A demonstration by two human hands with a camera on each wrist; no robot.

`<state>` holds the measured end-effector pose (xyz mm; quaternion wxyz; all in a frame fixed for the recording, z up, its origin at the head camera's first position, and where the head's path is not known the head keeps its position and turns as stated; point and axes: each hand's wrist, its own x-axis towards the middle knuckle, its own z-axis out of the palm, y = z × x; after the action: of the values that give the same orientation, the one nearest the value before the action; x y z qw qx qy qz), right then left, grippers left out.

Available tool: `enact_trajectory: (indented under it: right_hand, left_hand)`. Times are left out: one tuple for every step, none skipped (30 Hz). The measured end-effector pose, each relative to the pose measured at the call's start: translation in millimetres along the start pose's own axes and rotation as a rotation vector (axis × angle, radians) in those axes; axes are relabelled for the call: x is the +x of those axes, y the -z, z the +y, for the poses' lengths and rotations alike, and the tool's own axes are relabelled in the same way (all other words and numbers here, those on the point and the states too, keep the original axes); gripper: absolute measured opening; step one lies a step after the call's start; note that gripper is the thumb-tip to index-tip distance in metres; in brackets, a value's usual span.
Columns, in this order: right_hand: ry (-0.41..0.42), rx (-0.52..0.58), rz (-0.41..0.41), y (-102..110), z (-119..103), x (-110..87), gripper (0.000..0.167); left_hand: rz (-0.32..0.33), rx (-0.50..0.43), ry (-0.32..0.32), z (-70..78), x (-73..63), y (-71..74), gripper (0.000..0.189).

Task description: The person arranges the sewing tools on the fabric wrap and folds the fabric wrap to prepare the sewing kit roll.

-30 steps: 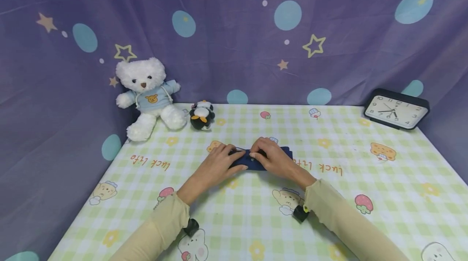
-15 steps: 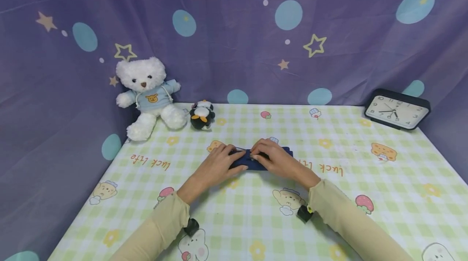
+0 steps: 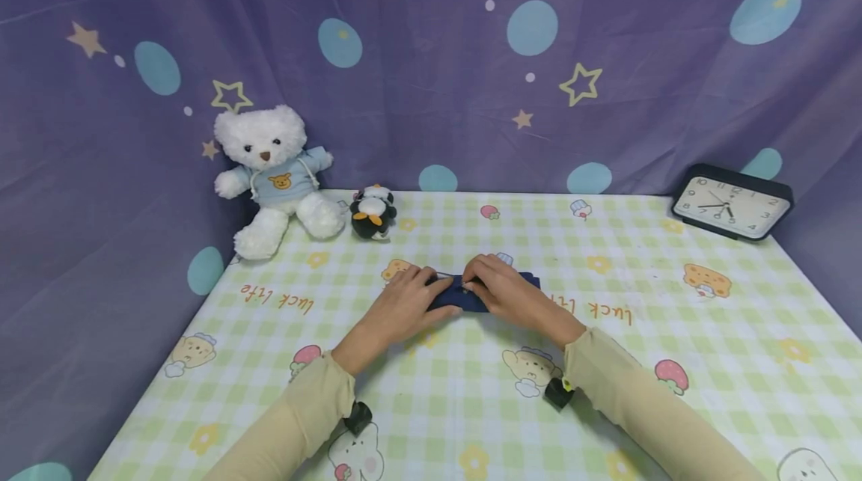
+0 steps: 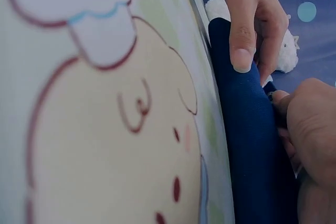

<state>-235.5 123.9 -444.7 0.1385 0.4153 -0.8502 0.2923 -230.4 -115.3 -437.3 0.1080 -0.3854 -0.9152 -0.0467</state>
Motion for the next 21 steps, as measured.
enact_trajectory:
  right_hand:
    - [-0.005, -0.002, 0.001, -0.5, 0.5, 0.0, 0.006]
    - [-0.009, -0.003, 0.003, -1.0, 1.0, 0.1, 0.006]
    - [-0.012, -0.005, 0.005, -1.5, 1.5, 0.1, 0.005]
    - [-0.014, -0.004, 0.008, -1.9, 1.9, 0.2, 0.005]
    - [-0.015, -0.003, 0.012, -2.3, 2.2, 0.3, 0.005]
    - [-0.017, -0.001, 0.015, -2.5, 2.3, 0.3, 0.005]
    - [-0.018, 0.001, 0.018, -2.8, 2.5, 0.1, 0.005]
    - [-0.018, 0.004, 0.021, -3.1, 2.7, 0.0, 0.005]
    - [-0.022, 0.008, 0.023, -3.1, 2.5, 0.0, 0.005]
    - [-0.025, 0.012, 0.023, -3.1, 2.5, -0.1, 0.005]
    - [-0.026, 0.015, 0.023, -3.3, 2.5, -0.3, 0.005]
    - [-0.029, 0.02, 0.023, -3.3, 2.5, -0.3, 0.005]
    - [-0.033, 0.023, 0.02, -3.2, 2.6, -0.4, 0.005]
    - [-0.038, 0.027, 0.018, -3.1, 2.5, -0.4, 0.005]
    - [-0.044, 0.033, 0.014, -2.8, 2.3, -0.5, 0.005]
    - [-0.049, 0.037, 0.011, -2.7, 2.4, -0.7, 0.005]
    - [-0.052, 0.04, 0.009, -2.6, 2.3, -0.8, 0.005]
    - [-0.056, 0.044, 0.007, -2.3, 2.1, -0.7, 0.005]
    - [-0.06, 0.047, 0.004, -2.1, 1.8, -0.8, 0.004]
    - [-0.063, 0.049, 0.003, -2.0, 1.6, -0.9, 0.004]
    - [-0.067, 0.049, 0.002, -1.8, 1.4, -1.0, 0.004]
  left_hand:
    - [0.001, 0.004, -0.002, 0.2, 0.0, 0.1, 0.057]
    - [0.002, 0.006, -0.004, 0.5, 0.0, 0.1, 0.056]
    - [0.004, 0.006, -0.005, 0.8, 0.2, 0.3, 0.056]
    - [0.004, 0.005, -0.005, 1.1, 0.2, 0.4, 0.056]
    - [0.005, 0.004, -0.005, 1.4, 0.3, 0.6, 0.055]
    - [0.005, 0.003, -0.006, 1.7, 0.2, 0.7, 0.055]
    - [0.005, 0.001, -0.006, 2.1, 0.1, 0.8, 0.055]
    - [0.007, 0.001, -0.007, 2.5, 0.1, 0.9, 0.055]
    - [0.01, 0.003, -0.01, 2.7, 0.1, 0.8, 0.055]
    - [0.01, 0.003, -0.009, 3.0, 0.0, 0.8, 0.055]
    - [0.01, 0.006, -0.009, 3.3, -0.1, 0.7, 0.055]
    - [0.009, 0.008, -0.009, 3.5, -0.2, 0.6, 0.054]
    - [0.008, 0.008, -0.007, 3.6, -0.2, 0.5, 0.054]
    - [0.006, 0.01, -0.006, 3.7, -0.2, 0.4, 0.054]
    - [0.003, 0.009, -0.004, 3.8, -0.2, 0.3, 0.054]
    - [-0.002, 0.007, -0.001, 3.9, -0.1, 0.4, 0.054]
    - [-0.006, 0.007, 0.0, 3.9, 0.0, 0.4, 0.054]
    - [-0.008, 0.005, 0.002, 4.0, 0.1, 0.4, 0.054]
    - [-0.01, 0.004, 0.003, 4.0, 0.2, 0.5, 0.054]
    - [-0.012, 0.004, 0.003, 4.0, 0.2, 0.5, 0.054]
    - [-0.013, 0.003, 0.003, 4.0, 0.3, 0.5, 0.054]
